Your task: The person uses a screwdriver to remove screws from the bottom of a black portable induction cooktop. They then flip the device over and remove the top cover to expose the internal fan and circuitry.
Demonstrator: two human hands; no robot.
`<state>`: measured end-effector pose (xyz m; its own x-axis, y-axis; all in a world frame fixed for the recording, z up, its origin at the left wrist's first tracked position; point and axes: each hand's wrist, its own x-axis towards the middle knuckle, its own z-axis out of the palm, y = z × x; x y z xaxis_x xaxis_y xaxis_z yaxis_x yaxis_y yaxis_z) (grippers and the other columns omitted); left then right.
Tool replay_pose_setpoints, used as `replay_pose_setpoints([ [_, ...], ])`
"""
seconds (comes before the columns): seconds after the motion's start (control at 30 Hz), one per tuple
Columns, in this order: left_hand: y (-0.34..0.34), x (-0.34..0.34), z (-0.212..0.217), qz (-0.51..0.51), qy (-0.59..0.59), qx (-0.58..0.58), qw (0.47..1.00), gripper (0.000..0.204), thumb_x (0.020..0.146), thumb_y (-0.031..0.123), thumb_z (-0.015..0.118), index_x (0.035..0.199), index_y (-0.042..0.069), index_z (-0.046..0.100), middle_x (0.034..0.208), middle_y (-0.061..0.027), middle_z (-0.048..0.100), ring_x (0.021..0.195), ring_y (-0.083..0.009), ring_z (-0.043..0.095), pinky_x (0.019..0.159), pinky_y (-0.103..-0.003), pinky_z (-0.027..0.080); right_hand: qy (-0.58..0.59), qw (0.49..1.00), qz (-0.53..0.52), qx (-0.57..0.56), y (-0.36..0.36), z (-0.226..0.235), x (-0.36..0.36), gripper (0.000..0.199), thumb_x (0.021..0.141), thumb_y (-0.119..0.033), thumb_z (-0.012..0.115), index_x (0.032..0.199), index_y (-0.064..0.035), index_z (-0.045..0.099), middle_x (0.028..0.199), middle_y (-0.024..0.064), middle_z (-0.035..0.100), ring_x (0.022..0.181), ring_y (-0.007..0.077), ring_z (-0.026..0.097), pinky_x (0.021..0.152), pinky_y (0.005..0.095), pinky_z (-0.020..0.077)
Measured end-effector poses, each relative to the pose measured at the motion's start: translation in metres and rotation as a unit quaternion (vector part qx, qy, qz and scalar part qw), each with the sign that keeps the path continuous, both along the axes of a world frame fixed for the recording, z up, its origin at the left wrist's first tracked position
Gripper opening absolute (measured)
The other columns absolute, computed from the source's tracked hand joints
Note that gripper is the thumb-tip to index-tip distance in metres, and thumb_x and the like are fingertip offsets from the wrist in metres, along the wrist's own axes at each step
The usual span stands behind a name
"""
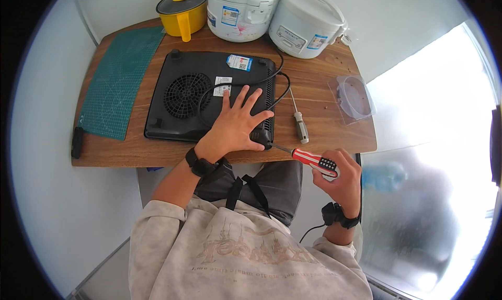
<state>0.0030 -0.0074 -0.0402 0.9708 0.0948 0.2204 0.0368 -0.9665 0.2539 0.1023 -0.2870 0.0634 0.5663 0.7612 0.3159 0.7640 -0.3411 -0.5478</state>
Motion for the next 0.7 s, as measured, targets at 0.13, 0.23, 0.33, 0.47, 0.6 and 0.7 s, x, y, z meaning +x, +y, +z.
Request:
replay_pose_setpoints([
  [0.13, 0.000, -0.001, 0.001, 0.002, -0.002, -0.001, 1.000, 0.086, 0.068, 0.060, 0.088, 0.142, 0.031, 0.055, 0.166, -0.0168, 0.027, 0.156, -0.0469, 0.019, 0.117, -0.079, 0.018, -0.003, 1.000, 0.014, -0.027, 0.002, 0.003, 0.000, 0.030, 0.073, -0.008, 0.083, 0.099, -0.0048, 0.068, 0.084, 0.0101, 0.064, 0.070, 0.0299, 0.065, 0.065, 0.0369, 0.0536],
  [0.23, 0.000, -0.001, 0.001, 0.001, -0.010, -0.001, 1.000, 0.085, 0.068, 0.061, 0.088, 0.141, 0.031, 0.056, 0.166, -0.0167, 0.027, 0.156, -0.0470, 0.019, 0.117, -0.079, 0.018, 0.018, 0.999, -0.001, -0.034, 0.008, 0.010, -0.001, 0.033, 0.076, -0.010, 0.085, 0.103, -0.0038, 0.067, 0.086, 0.0101, 0.066, 0.072, 0.0295, 0.066, 0.067, 0.0369, 0.0543],
  [0.33, 0.000, -0.001, 0.001, 0.000, -0.007, -0.006, 1.000, 0.084, 0.068, 0.060, 0.088, 0.140, 0.031, 0.058, 0.166, -0.0168, 0.028, 0.156, -0.0473, 0.019, 0.117, -0.079, 0.018, 0.036, 0.999, -0.003, -0.021, 0.015, 0.018, 0.001, 0.038, 0.078, -0.012, 0.086, 0.109, -0.0030, 0.066, 0.089, 0.0098, 0.068, 0.076, 0.0286, 0.069, 0.069, 0.0361, 0.0552],
  [0.47, 0.000, 0.000, -0.001, -0.002, -0.013, -0.013, 1.000, 0.084, 0.067, 0.058, 0.089, 0.140, 0.031, 0.057, 0.166, -0.0168, 0.027, 0.155, -0.0475, 0.020, 0.117, -0.079, 0.017, 0.050, 0.998, 0.032, 0.016, 0.031, 0.018, 0.002, 0.043, 0.079, -0.012, 0.087, 0.114, -0.0039, 0.064, 0.097, 0.0105, 0.070, 0.087, 0.0291, 0.071, 0.078, 0.0365, 0.0559],
  [0.6, 0.000, 0.001, -0.002, -0.004, -0.020, -0.015, 1.000, 0.085, 0.066, 0.058, 0.090, 0.140, 0.031, 0.057, 0.167, -0.0172, 0.027, 0.155, -0.0477, 0.020, 0.116, -0.080, 0.018, 0.066, 0.992, 0.054, 0.095, 0.052, 0.010, -0.001, 0.049, 0.079, -0.010, 0.088, 0.121, -0.0052, 0.063, 0.111, 0.0141, 0.067, 0.099, 0.0308, 0.068, 0.086, 0.0384, 0.0546],
  [0.7, 0.001, 0.000, -0.004, -0.006, -0.026, -0.013, 1.000, 0.086, 0.066, 0.058, 0.090, 0.141, 0.030, 0.056, 0.167, -0.0175, 0.027, 0.155, -0.0479, 0.020, 0.116, -0.080, 0.018, 0.033, 0.992, 0.078, 0.099, 0.058, 0.005, 0.003, 0.053, 0.079, -0.006, 0.085, 0.126, -0.0051, 0.061, 0.120, 0.0153, 0.064, 0.105, 0.0318, 0.067, 0.089, 0.0405, 0.0543],
])
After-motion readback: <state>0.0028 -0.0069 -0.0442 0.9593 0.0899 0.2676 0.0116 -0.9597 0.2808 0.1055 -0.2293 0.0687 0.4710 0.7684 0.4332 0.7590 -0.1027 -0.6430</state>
